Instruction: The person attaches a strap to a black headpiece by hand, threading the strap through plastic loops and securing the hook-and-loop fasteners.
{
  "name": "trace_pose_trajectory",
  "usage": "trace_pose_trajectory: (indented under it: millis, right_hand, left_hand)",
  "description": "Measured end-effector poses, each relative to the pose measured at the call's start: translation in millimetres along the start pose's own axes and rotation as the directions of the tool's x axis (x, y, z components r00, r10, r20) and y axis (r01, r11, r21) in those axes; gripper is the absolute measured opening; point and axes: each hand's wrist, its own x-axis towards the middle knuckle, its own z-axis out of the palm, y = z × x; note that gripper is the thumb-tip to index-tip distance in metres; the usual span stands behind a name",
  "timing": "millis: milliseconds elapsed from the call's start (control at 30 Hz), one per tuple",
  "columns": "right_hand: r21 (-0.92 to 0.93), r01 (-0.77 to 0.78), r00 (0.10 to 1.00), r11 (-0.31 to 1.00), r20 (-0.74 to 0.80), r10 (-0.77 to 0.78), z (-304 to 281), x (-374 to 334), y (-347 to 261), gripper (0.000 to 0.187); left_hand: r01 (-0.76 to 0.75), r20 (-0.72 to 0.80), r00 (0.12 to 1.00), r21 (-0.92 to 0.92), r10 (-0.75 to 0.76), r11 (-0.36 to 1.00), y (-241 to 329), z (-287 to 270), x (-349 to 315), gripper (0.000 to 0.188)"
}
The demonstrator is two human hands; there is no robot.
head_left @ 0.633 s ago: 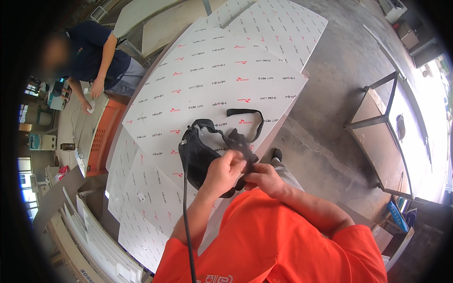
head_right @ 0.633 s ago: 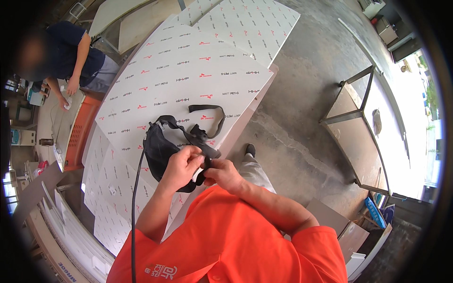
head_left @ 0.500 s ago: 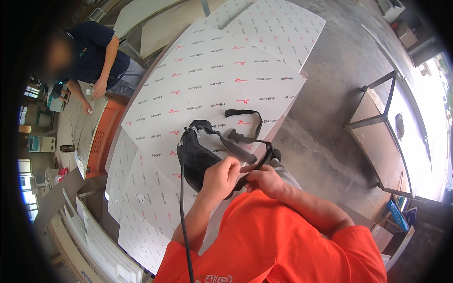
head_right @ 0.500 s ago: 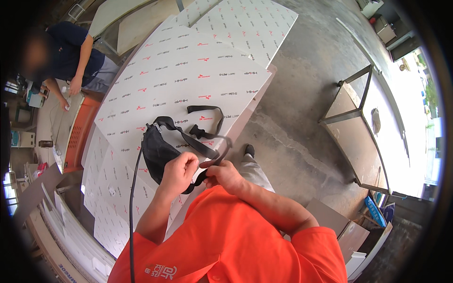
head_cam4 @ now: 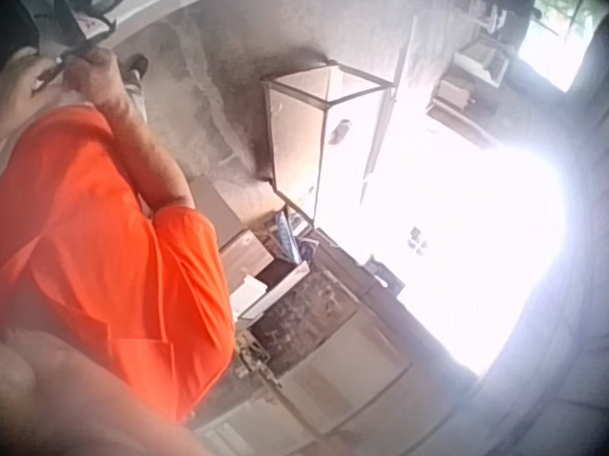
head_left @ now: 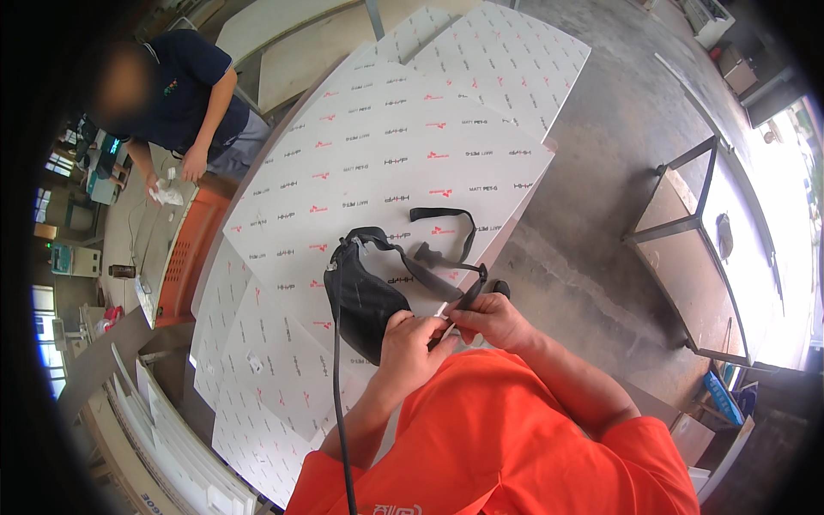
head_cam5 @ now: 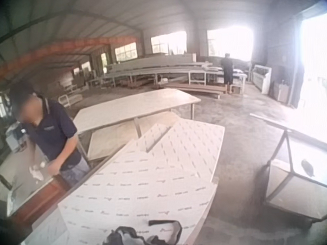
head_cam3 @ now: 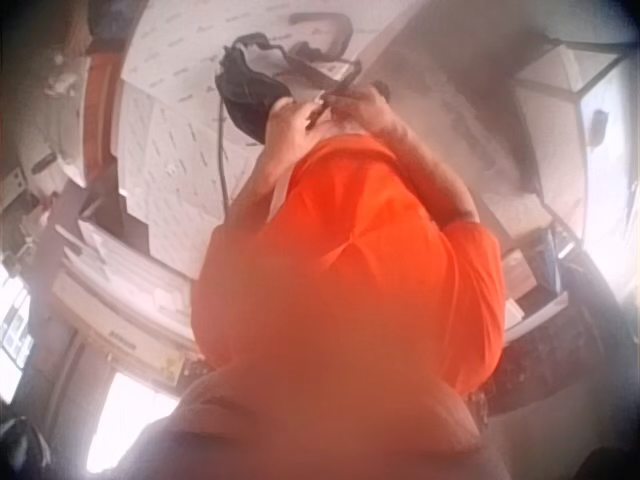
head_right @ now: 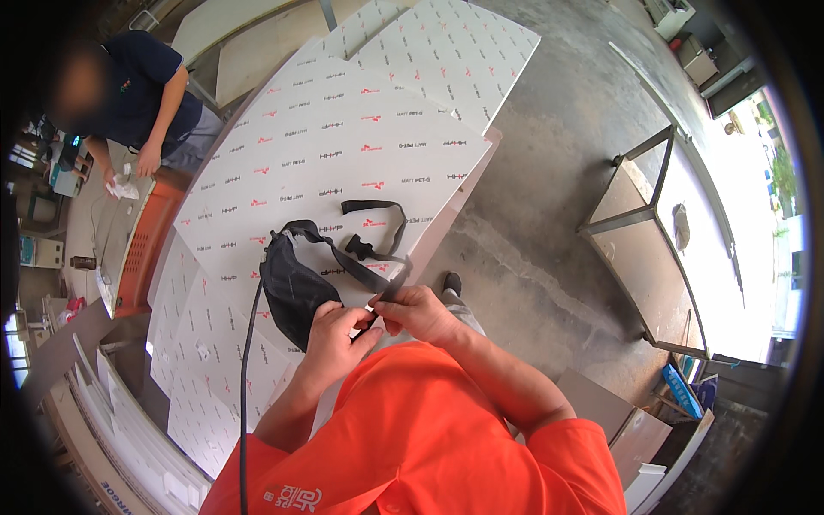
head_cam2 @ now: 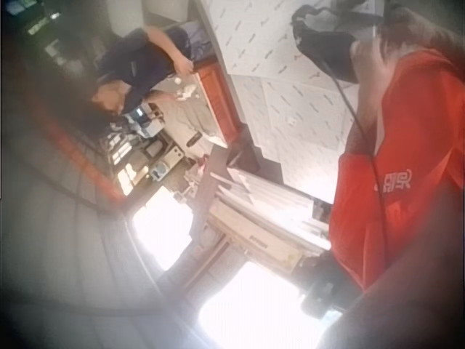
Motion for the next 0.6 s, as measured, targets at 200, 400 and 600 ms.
trace_pose_trajectory:
  millis: [200, 400, 600]
  right_hand:
    - [-0.069, 0.237, 0.97, 0.969, -0.048, -0.24, 7.5, 5.6, -1.0, 0.022]
    - [0.306, 0.159, 0.987, 0.938, -0.033, -0.157, 7.1, 0.9, -7.8, 0.021]
    - [0.495, 0.176, 0.97, 0.851, 0.063, -0.236, 7.6, 19.1, -2.6, 0.016]
  left_hand:
    - [0.162, -0.107, 0.977, -0.182, -0.184, 0.97, -0.4, 7.6, 5.6, 0.018]
    - [0.231, -0.052, 0.965, -0.285, -0.255, 0.93, 2.0, -1.4, 7.5, 0.01]
    - [0.292, -0.006, 0.942, -0.485, -0.336, 0.825, 6.9, -10.9, 8.7, 0.006]
